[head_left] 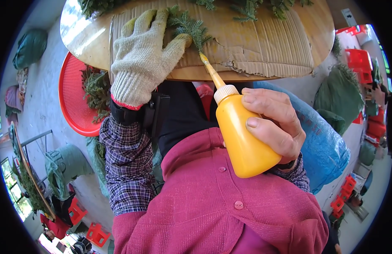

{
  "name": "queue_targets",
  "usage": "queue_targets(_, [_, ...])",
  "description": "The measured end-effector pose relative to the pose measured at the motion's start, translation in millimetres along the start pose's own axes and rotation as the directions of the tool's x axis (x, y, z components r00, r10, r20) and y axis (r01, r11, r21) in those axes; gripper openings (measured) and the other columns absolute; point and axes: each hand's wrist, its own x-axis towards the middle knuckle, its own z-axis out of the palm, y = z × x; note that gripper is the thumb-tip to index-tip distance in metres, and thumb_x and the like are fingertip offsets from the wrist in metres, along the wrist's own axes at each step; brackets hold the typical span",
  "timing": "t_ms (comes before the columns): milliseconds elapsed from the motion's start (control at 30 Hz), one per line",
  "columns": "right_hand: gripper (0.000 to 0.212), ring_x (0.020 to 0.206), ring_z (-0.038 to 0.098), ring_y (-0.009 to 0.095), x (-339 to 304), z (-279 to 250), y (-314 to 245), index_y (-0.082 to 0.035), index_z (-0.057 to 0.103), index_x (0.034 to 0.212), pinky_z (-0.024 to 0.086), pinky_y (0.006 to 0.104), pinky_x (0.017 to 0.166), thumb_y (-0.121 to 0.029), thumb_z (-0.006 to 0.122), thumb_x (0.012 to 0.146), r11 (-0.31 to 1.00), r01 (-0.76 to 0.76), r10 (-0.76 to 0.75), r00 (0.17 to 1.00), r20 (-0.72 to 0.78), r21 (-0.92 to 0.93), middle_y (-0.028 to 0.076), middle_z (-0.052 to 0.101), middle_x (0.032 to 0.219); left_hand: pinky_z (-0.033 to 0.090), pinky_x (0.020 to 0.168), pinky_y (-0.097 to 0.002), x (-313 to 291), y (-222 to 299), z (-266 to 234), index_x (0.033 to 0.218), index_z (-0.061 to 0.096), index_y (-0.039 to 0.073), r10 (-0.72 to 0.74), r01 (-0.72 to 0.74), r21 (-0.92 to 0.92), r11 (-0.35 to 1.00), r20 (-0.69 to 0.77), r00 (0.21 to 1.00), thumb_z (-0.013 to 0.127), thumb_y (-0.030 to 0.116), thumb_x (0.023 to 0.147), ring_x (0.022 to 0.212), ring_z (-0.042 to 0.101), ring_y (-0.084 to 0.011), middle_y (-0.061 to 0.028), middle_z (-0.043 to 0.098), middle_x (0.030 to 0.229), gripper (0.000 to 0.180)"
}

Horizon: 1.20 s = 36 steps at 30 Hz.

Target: The person applies glue from a yellow squeeze bottle onto a small branch and presses it onto a larger wreath on a cardboard-covered table. They repeat this process, picking up new branches from a red basket to add to the arrangement.

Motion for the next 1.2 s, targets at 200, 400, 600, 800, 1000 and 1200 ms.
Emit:
queue_targets(200, [0.046, 0.105, 0.067, 0.037, 2.7, -7.1, -1.5, -0.005, 0.069, 0.109, 0.058, 0.0442, 0.092, -0.003, 0.083, 0.066, 1.000, -0.019, 0.019, 1.000, 0.013, 0.017, 0.020, 0.064, 0.122, 0.035, 0.110, -0.0499, 1.8, -1.9, -2.4, 0.133, 0.063, 0.011, 0.021, -0.024, 0.056, 0.998, 0.051, 0.998, 0.065, 0.038, 0.091, 0.130, 0.047, -0.0416, -0.0203, 0.054, 0.141, 0.050])
queue_targets(400, [0.047, 0.098, 0.069, 0.036, -6.9, -23.6, 16.8, -0.004, 0.064, 0.108, 0.059, 0.0461, 0.088, -0.008, 0.088, 0.068, 0.993, 0.108, -0.105, 0.992, -0.064, 0.055, 0.022, 0.064, 0.117, 0.038, 0.110, -0.0486, 4.6, -11.8, -10.3, 0.131, 0.064, 0.014, 0.118, -0.118, -0.010, 0.993, 0.081, 0.990, 0.071, 0.027, 0.086, 0.134, 0.045, -0.0412, -0.0191, 0.052, 0.145, 0.048])
queue_targets(600, [0.067, 0.093, 0.069, 0.037, -10.3, -33.7, 24.9, -0.006, 0.049, 0.117, 0.061, 0.0442, 0.084, -0.024, 0.094, 0.071, 0.996, 0.057, -0.071, 0.976, -0.205, -0.074, 0.024, 0.062, 0.113, 0.040, 0.109, -0.0492, 13.6, -0.3, -22.1, 0.122, 0.068, 0.014, 0.190, -0.192, -0.110, 0.975, -0.029, 0.981, 0.079, 0.021, 0.076, 0.134, 0.047, -0.0390, -0.0168, 0.052, 0.146, 0.047])
queue_targets(800, [0.075, 0.096, 0.068, 0.037, -14.5, -43.1, 36.9, -0.008, 0.041, 0.123, 0.061, 0.0437, 0.082, -0.029, 0.093, 0.074, 0.994, 0.033, -0.052, 0.981, -0.185, -0.104, 0.024, 0.060, 0.118, 0.046, 0.104, -0.0476, 15.8, -9.8, -18.7, 0.119, 0.068, 0.010, 0.229, -0.205, -0.230, 0.951, 0.083, 0.970, 0.080, 0.020, 0.076, 0.127, 0.054, -0.0361, -0.0145, 0.058, 0.138, 0.046])
queue_targets(1000, [0.076, 0.098, 0.067, 0.036, -5.8, -43.4, 50.0, -0.009, 0.040, 0.124, 0.062, 0.0456, 0.083, -0.033, 0.092, 0.074, 0.996, 0.018, -0.034, 0.983, -0.180, -0.091, 0.022, 0.059, 0.119, 0.055, 0.092, -0.0364, -25.2, -38.5, -42.3, 0.118, 0.067, 0.003, -0.160, 0.052, -0.485, 0.873, -0.184, 0.970, 0.072, 0.002, 0.080, 0.104, 0.068, -0.0298, -0.0152, 0.066, 0.124, 0.039])
queue_targets(1200, [0.078, 0.103, 0.065, 0.038, -10.5, -45.3, 62.3, -0.011, 0.040, 0.131, 0.058, 0.0474, 0.087, -0.040, 0.089, 0.077, 0.996, -0.045, 0.031, 0.985, -0.167, -0.078, 0.023, 0.056, 0.124, 0.051, 0.100, -0.0340, -89.6, -130.7, -71.0, 0.132, 0.062, 0.000, -0.618, 0.476, -0.551, 0.686, -0.097, 0.780, 0.063, -0.002, 0.088, 0.120, 0.062, -0.0257, -0.0171, 0.059, 0.139, 0.044])
